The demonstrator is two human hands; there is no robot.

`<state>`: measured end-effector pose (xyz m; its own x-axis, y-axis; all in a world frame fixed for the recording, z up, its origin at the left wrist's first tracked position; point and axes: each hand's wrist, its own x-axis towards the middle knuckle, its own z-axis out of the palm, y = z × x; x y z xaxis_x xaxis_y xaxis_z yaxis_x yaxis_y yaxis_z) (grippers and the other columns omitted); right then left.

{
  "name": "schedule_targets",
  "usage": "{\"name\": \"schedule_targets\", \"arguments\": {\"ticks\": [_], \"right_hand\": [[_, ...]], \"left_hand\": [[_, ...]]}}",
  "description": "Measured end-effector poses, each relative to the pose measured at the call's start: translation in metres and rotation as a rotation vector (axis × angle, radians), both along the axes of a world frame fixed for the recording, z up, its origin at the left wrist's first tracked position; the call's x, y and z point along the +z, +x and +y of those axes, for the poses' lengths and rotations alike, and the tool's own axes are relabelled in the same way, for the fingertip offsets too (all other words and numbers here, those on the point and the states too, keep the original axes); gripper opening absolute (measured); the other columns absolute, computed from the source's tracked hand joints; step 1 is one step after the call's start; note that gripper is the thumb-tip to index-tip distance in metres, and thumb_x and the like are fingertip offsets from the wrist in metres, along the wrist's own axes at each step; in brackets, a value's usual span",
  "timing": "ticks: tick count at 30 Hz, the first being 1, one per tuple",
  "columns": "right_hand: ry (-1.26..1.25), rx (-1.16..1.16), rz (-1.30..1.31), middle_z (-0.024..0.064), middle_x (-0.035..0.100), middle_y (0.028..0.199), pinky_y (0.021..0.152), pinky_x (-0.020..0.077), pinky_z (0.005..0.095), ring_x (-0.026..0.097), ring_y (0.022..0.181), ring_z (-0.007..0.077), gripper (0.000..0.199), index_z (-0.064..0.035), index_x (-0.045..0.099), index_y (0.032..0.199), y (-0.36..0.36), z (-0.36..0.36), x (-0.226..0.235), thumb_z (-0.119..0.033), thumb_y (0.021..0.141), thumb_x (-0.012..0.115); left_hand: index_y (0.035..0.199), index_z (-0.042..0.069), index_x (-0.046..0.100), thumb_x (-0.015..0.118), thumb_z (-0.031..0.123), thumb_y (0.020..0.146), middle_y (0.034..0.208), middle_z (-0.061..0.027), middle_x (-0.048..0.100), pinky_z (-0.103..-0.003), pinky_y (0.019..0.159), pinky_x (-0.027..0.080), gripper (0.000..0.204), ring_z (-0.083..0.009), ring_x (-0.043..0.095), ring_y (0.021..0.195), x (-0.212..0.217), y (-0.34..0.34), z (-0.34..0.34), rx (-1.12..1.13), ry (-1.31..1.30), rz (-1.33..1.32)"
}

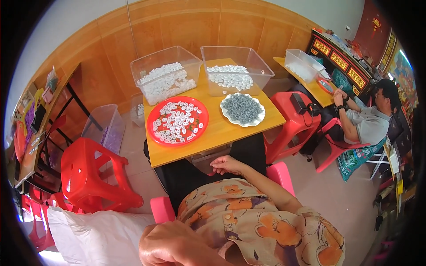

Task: Picking small white components from a tray and placing them into a plastic bag.

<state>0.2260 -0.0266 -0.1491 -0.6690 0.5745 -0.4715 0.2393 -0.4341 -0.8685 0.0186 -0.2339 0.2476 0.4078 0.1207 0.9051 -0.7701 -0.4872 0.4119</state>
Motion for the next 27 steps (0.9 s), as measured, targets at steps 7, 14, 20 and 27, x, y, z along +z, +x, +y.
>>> {"name": "schedule_targets", "arguments": {"ticks": [7,14,20,27], "right_hand": [[0.018,-0.060,-0.032,0.0031,0.073,0.095,0.066,0.0563,0.0246,0.067,0.078,0.0097,0.026,-0.0046,0.072,0.119,0.004,0.005,-0.002,-0.025,0.104,0.073],[0.042,-0.056,0.003,0.0041,0.074,0.097,0.065,0.0576,0.0244,0.069,0.079,0.0102,0.024,-0.0054,0.075,0.120,0.008,0.013,-0.024,-0.024,0.105,0.071],[0.022,-0.035,0.035,0.0035,0.074,0.097,0.066,0.0569,0.0232,0.068,0.079,0.0098,0.024,-0.0057,0.074,0.121,-0.001,0.024,-0.031,-0.022,0.104,0.073],[-0.001,-0.056,0.008,0.0048,0.074,0.101,0.070,0.0577,0.0241,0.068,0.081,0.0094,0.028,-0.0044,0.071,0.127,0.003,0.026,-0.029,-0.023,0.106,0.071]], "left_hand": [[0.086,0.002,0.069,0.080,0.027,0.100,0.094,-0.0192,0.078,-0.031,0.062,0.061,0.030,-0.0291,0.079,0.077,-0.007,-0.007,0.022,-0.050,0.039,0.209],[0.094,0.002,0.073,0.069,0.033,0.104,0.097,-0.0174,0.076,-0.031,0.069,0.059,0.033,-0.0306,0.075,0.079,-0.017,-0.015,0.018,-0.028,0.345,0.322],[0.098,0.001,0.073,0.072,0.032,0.098,0.107,-0.0186,0.074,-0.036,0.079,0.057,0.031,-0.0325,0.072,0.092,-0.049,-0.018,-0.004,0.208,0.315,0.251],[0.104,0.000,0.073,0.075,0.030,0.092,0.120,-0.0201,0.071,-0.041,0.090,0.054,0.033,-0.0348,0.067,0.108,-0.075,-0.004,0.001,0.352,0.351,0.168]]}}
